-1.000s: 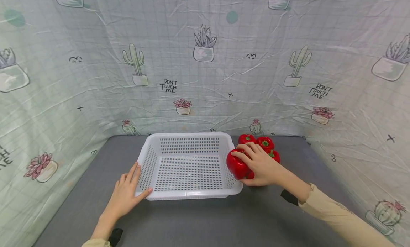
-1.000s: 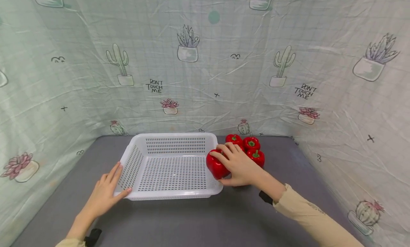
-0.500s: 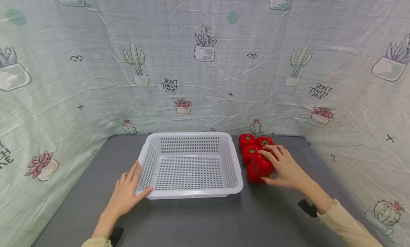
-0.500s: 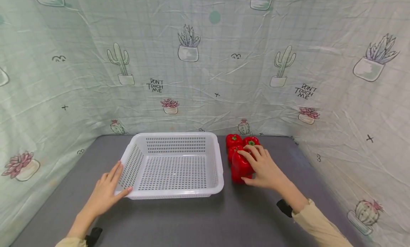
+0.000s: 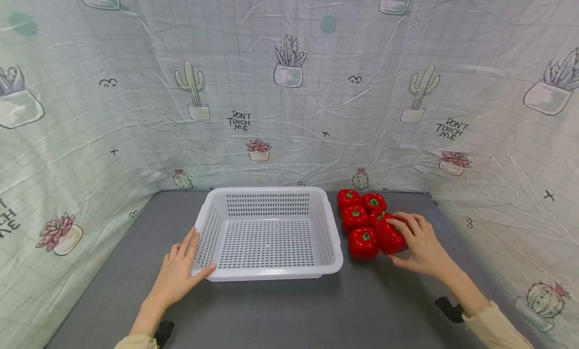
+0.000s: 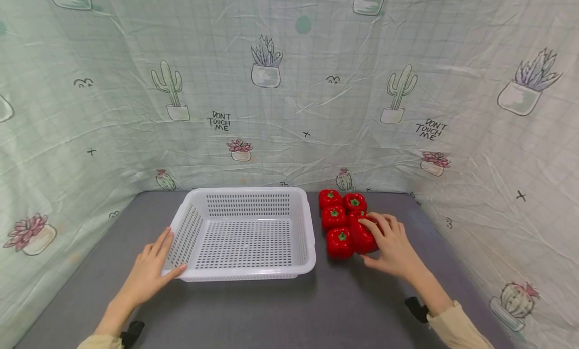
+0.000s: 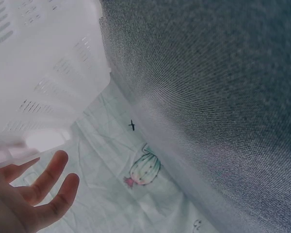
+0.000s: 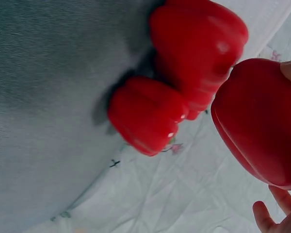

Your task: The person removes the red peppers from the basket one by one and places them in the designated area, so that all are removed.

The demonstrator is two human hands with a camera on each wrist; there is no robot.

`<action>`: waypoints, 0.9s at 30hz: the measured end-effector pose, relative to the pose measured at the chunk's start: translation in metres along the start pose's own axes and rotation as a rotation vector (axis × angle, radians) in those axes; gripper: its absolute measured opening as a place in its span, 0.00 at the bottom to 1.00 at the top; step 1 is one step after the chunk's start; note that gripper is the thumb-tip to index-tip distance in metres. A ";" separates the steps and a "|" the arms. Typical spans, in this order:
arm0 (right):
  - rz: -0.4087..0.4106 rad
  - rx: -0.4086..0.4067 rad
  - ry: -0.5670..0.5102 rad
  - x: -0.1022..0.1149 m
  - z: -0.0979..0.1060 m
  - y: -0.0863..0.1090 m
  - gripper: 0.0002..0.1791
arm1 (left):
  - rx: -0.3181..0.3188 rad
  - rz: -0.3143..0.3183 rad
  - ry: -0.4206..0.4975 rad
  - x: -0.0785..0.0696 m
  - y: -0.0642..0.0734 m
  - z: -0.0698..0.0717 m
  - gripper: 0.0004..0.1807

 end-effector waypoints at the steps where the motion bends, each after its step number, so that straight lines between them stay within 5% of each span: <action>1: -0.007 0.000 0.006 -0.001 -0.001 0.002 0.46 | 0.001 0.000 -0.001 0.000 0.000 0.000 0.50; 27: -0.076 0.078 0.148 -0.026 -0.038 0.038 0.52 | -0.033 -0.018 0.003 0.000 0.000 0.000 0.49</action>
Point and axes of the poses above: each hand's wrist, its own y-axis away from the middle knuckle, its own z-axis out of the back of the hand, x = y × z, the point moved 7 cm from there along -y, towards the middle knuckle, and after that the axes turned 9 degrees about -x, right-handed, at the moved point
